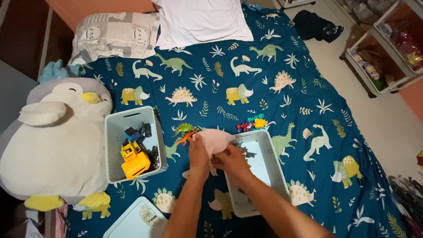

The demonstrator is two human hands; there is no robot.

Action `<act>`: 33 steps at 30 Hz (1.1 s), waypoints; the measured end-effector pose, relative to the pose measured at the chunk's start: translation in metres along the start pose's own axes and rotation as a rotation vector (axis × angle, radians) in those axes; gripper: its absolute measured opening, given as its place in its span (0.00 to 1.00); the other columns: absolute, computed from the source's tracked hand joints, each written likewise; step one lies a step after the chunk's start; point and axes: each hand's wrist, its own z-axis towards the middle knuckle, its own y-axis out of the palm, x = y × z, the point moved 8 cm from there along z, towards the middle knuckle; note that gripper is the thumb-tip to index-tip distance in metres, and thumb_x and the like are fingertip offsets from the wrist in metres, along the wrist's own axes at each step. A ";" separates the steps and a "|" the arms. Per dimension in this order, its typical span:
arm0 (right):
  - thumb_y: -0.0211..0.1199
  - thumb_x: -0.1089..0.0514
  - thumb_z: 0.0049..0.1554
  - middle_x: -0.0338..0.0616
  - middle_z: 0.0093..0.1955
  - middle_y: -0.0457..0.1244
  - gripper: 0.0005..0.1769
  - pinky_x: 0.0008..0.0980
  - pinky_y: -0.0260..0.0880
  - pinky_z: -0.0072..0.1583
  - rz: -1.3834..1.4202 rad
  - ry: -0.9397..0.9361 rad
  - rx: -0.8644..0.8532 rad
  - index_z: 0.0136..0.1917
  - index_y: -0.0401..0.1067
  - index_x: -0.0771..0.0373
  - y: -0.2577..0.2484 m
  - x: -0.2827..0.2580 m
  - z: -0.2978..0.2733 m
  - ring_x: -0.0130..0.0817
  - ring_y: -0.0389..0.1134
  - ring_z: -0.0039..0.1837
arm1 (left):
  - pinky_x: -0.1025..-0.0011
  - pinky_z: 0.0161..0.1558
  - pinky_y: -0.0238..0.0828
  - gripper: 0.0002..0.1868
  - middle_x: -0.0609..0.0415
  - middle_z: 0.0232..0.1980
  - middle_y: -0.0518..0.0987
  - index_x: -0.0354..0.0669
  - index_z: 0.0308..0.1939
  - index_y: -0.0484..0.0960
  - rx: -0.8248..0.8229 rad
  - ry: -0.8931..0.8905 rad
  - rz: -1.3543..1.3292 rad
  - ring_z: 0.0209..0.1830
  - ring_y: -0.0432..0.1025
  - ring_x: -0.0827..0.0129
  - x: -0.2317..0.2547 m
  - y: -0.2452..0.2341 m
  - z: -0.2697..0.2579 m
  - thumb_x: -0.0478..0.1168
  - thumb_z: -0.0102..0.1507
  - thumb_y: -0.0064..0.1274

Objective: The person cleans various plastic toys by hand using a white cloth on a dinosaur-patterned bedspread.

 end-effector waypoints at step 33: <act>0.67 0.63 0.56 0.43 0.49 0.71 0.13 0.33 0.74 0.53 -0.383 -0.478 0.104 0.55 0.74 0.63 -0.032 -0.088 -0.010 0.36 0.73 0.51 | 0.61 0.48 0.74 0.09 0.53 0.43 0.80 0.40 0.49 0.80 -0.058 -0.318 0.011 0.39 0.74 0.66 -0.024 -0.010 0.000 0.38 0.66 0.56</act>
